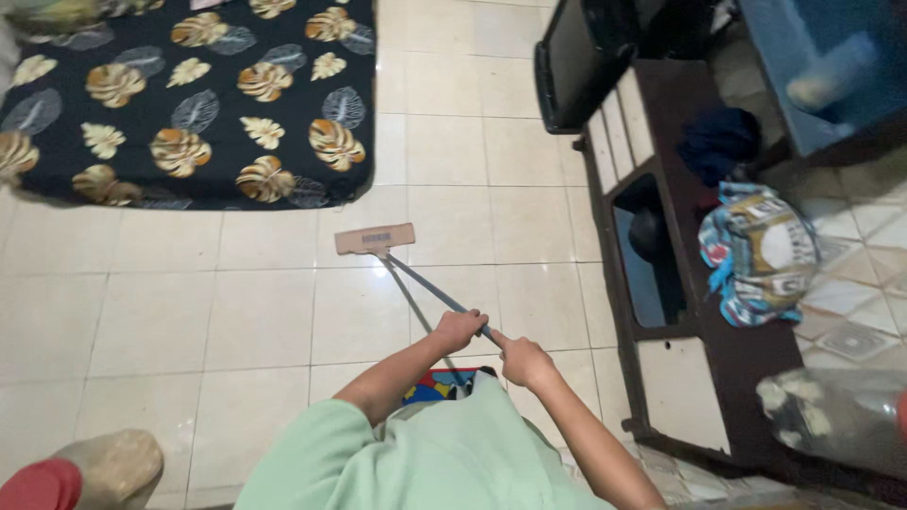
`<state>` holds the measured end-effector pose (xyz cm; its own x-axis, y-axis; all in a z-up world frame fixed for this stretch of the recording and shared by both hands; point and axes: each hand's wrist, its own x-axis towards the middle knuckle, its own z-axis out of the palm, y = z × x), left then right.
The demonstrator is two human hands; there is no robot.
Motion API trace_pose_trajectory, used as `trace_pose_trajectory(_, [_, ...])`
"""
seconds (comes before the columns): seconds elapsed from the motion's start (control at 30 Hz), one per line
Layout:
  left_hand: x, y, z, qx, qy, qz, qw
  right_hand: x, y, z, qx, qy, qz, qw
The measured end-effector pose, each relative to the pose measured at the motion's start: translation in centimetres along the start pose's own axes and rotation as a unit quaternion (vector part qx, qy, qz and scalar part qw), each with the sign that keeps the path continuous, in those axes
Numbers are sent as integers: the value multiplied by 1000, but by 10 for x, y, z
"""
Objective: The person sweeps the floor using a broom, pushing debris along the tiled surface and navigating around a bed and other furniture.
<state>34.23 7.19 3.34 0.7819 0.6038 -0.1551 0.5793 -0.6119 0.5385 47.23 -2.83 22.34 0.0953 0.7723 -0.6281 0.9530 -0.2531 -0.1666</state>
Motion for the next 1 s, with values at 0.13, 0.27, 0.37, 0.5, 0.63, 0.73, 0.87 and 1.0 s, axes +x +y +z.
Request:
trace_pose_trajectory(0.13, [27, 43, 10, -29, -28, 96, 995, -31, 39, -3, 33, 10, 71, 997])
trace_pose_trajectory(0.27, [57, 72, 7, -34, -42, 160, 986, -25, 59, 4, 21, 56, 86, 994])
trace_pose_trajectory(0.37, [74, 70, 13, 5, -70, 132, 989, -16, 66, 3, 31, 51, 98, 993])
trace_pose_trajectory(0.5, [85, 72, 14, -2, -56, 123, 991, -19, 74, -7, 66, 14, 83, 994])
trace_pose_trajectory(0.63, [71, 84, -3, 36, -90, 114, 989, -25, 95, -18, 61, 5, 32, 998])
trace_pose_trajectory(0.73, [50, 82, -15, 9, -62, 99, 993, -20, 99, -26, 80, 38, -39, 995])
trace_pose_trajectory(0.87, [33, 66, -25, -3, -26, 35, 999, -1, 73, -34, 63, 12, -32, 997])
trace_pose_trajectory(1.0, [30, 54, -30, 21, 31, 8, 999, 10, 55, -41, 19, 0, -71, 997])
